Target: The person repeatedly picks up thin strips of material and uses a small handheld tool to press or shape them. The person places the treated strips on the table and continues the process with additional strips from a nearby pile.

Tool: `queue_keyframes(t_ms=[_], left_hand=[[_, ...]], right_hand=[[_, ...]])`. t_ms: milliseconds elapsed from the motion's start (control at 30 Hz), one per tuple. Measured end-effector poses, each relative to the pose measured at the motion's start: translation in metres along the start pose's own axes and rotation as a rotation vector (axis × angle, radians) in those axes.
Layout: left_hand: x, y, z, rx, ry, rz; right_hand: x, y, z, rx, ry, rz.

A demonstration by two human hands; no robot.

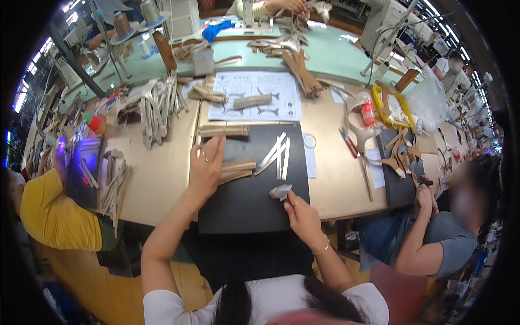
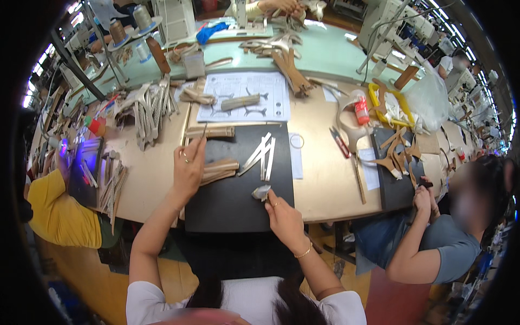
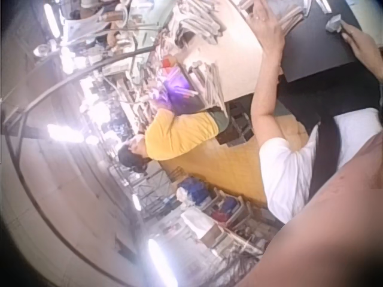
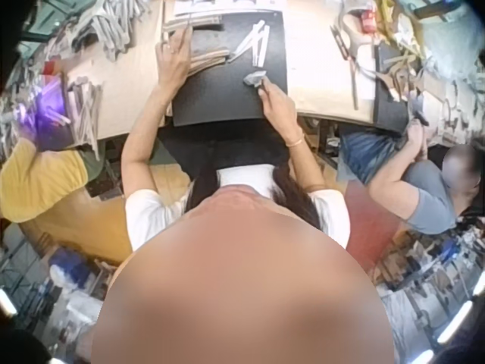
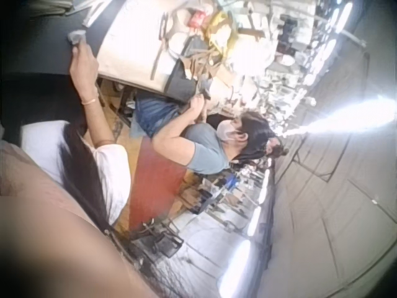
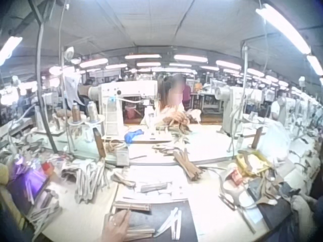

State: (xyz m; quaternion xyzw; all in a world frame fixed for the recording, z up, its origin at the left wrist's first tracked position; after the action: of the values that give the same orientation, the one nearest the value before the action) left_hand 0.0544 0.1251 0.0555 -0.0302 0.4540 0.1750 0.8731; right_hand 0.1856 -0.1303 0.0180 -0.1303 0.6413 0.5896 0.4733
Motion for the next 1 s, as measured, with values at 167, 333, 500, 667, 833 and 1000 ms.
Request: queue_keyframes(t_ms=[167,333,500,667,833,1000], left_hand=[[-0.042,0.01,-0.001,-0.014,-0.133,-0.226],[-0.045,-0.056,-0.035,0.021,0.09,-0.36],[-0.029,-0.109,-0.062,-0.112,0.308,-0.412],[-0.012,-0.11,-0.057,-0.302,0.334,-0.611],[0.007,-0.116,-0.05,-0.443,0.421,-0.674],[0.014,-0.112,-0.052,-0.497,0.438,-0.76]], right_hand=[[0.004,-0.004,-0.002,0.05,0.039,0.026],[0.004,-0.01,-0.002,0.229,0.073,0.221],[-0.004,-0.005,-0.006,0.243,0.083,0.216],[-0.009,0.005,-0.006,0.201,0.08,0.176],[-0.017,0.008,-0.006,0.231,0.077,0.185],[-0.019,0.007,-0.007,0.164,0.042,0.13]])
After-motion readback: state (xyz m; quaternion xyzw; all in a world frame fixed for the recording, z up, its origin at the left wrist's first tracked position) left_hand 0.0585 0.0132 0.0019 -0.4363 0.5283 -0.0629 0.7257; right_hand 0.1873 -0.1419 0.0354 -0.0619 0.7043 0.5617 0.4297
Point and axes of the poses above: each hand's wrist, its own z-axis towards the middle knuckle, its own x-axis out of the palm, y = z × x, the point moved 3 cm from there along z, towards the middle knuckle, and after that the axes turned 5 degrees about y, right-handed, at the moved point
